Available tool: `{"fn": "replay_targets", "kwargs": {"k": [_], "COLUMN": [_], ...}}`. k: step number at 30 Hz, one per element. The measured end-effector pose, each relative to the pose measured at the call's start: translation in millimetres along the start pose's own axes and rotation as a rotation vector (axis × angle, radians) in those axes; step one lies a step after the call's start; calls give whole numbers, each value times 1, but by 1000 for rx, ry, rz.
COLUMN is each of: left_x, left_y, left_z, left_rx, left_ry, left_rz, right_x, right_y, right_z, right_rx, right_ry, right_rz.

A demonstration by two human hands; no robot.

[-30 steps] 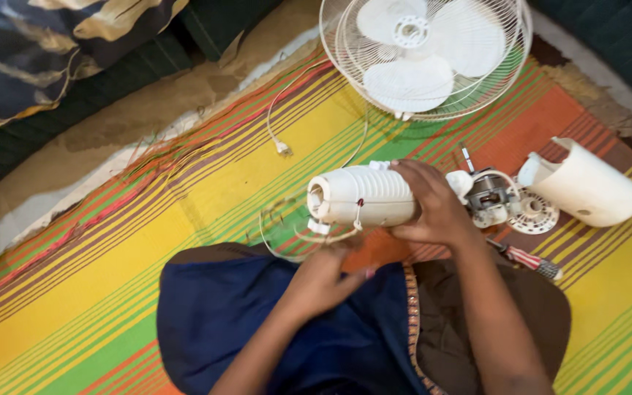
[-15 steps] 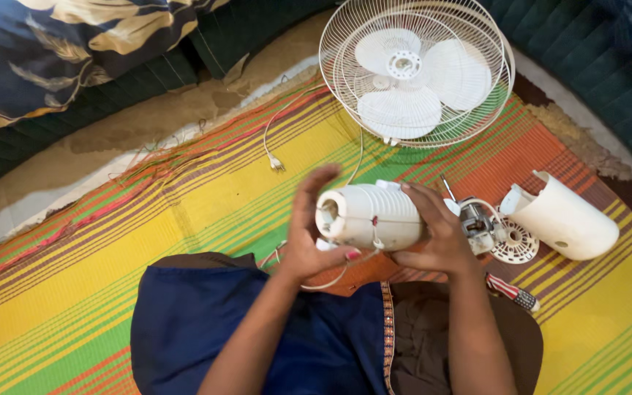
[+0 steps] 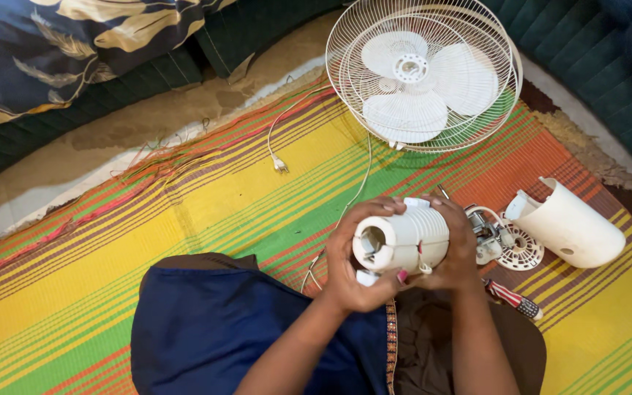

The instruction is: The person disassembles a white pedestal fan, removes the motor housing, and uses a screwdriver to adjust internal components. They then reassemble the fan body and secure it with screws.

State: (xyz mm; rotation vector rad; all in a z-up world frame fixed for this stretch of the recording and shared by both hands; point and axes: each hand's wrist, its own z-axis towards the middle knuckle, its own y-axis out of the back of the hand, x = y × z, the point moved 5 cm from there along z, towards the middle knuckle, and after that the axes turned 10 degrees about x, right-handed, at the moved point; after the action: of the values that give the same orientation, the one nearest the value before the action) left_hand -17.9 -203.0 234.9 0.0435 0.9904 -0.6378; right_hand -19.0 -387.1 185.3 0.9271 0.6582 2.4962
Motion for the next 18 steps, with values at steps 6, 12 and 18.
{"fn": "replay_targets", "kwargs": {"k": [6,12,18], "left_x": [-13,-27,-33], "left_y": [-18,-48,-42], "left_z": [-3,-4,0], "left_rx": [-47,-74,-72], "left_ry": [-83,-152,-193], "left_rz": [200,245,270], "right_x": [-4,3,11], "right_y": [5,24,30], "right_z": [-21,-29,-2], "right_rx": [-46,-120,-79], "right_ry": [-52,-72,18], "right_rz": [43,16,88]}}
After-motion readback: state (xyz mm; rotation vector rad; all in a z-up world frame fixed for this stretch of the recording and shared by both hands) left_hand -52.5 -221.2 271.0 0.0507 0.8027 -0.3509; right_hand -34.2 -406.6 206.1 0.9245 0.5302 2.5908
